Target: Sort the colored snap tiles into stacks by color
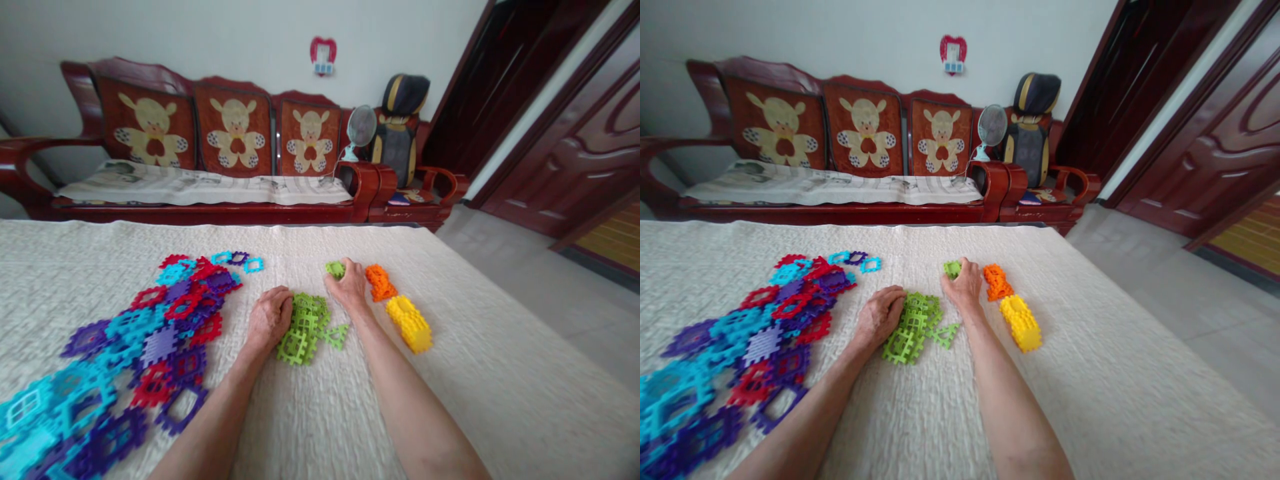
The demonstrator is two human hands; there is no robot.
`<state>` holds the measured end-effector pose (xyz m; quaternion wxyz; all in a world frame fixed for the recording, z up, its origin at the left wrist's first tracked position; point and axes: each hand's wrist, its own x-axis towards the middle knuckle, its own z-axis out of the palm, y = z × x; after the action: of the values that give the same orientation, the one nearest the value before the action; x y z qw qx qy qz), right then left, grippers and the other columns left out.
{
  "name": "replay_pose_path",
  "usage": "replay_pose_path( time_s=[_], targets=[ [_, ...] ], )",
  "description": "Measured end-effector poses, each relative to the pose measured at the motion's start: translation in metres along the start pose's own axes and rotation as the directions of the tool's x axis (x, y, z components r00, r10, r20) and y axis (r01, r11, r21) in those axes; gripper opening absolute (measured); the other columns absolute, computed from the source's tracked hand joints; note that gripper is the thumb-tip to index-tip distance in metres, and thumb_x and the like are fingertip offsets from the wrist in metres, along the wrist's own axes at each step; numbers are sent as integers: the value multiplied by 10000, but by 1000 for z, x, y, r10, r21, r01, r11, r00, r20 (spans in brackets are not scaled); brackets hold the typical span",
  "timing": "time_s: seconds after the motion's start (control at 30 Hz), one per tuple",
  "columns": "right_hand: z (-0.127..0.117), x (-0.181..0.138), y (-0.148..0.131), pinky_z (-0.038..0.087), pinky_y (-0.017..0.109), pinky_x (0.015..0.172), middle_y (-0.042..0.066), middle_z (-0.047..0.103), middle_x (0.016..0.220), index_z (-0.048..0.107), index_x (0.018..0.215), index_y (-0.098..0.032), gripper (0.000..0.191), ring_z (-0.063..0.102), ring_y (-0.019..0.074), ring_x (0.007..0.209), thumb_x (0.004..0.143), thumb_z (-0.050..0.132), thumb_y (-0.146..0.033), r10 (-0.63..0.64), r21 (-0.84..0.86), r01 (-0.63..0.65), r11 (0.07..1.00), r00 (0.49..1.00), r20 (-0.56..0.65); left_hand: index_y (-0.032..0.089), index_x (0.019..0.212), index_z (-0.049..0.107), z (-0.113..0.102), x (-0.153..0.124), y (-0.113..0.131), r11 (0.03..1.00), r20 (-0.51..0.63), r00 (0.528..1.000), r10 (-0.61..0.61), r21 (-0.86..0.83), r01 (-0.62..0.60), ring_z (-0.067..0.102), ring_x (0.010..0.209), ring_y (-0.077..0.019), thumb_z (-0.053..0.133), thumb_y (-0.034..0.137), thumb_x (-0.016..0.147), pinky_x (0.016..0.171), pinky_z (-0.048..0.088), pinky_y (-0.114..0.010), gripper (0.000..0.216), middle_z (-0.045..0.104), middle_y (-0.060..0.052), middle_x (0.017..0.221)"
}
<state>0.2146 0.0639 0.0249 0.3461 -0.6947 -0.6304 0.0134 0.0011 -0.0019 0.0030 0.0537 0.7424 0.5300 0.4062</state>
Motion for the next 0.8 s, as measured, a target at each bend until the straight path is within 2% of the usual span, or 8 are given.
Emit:
replay_pose_path(
  time_s=[0.1,0.23,0.33,0.43,0.5,0.6,0.7,0.8],
  targets=[
    [-2,-1,3,398,383,946,142,571,1130,517,1207,-136,531,512,263,1071,726,579,-354,28,136,-21,991,999,-46,216,943,693,0,0,0,1000,-13,1000,-3,-9,3,651,984,-189,447,216,896,928,517,-347,251,706,-55,1061],
    [-12,-13,4,446,364,889,115,626,1066,584,1087,-158,378,569,219,941,751,519,-318,70,323,-50,945,996,-51,207,950,686,1,0,-1,1000,-26,1000,-17,-21,16,650,985,-190,447,208,890,924,518,-342,246,704,-62,1059],
    [-25,-27,1,478,325,821,56,664,989,625,1013,-189,299,599,186,864,747,514,-265,-96,411,14,911,979,181,205,945,682,2,0,-2,999,-50,998,-33,-14,32,644,994,-193,452,194,878,931,513,-344,240,701,-65,1051],
    [-36,-35,-5,477,318,848,53,661,1052,645,1037,-192,321,613,181,909,727,571,-234,-285,383,121,916,867,408,204,939,680,2,0,-2,999,-62,997,-39,-12,38,640,1002,-195,446,178,871,937,510,-347,244,698,-65,1050],
    [-40,-37,-11,456,336,899,76,641,1087,653,1050,-186,336,598,200,981,723,608,-249,-331,291,214,933,828,453,198,932,680,2,0,-1,999,-56,998,-35,-12,35,640,996,-198,442,168,869,934,510,-351,249,698,-69,1047],
    [-41,-36,-19,444,338,887,88,625,1038,664,988,-170,309,579,215,973,699,639,-277,-319,164,273,948,814,486,194,935,680,1,0,0,999,-49,998,-38,-9,37,639,994,-200,445,167,868,933,510,-354,245,697,-72,1048],
    [-39,-34,-19,446,280,760,35,621,889,647,835,-181,187,570,171,819,664,625,-252,-283,185,219,958,820,498,200,941,679,1,0,0,999,-49,998,-41,-8,41,640,992,-193,442,168,871,938,508,-349,249,699,-66,1048],
    [-40,-28,-9,408,231,629,-29,579,704,607,724,-191,91,530,126,663,682,555,-253,-241,331,64,941,816,526,204,933,680,1,0,1,999,-49,998,-39,-6,39,641,987,-188,445,169,871,938,507,-342,245,701,-59,1038]
  ],
)
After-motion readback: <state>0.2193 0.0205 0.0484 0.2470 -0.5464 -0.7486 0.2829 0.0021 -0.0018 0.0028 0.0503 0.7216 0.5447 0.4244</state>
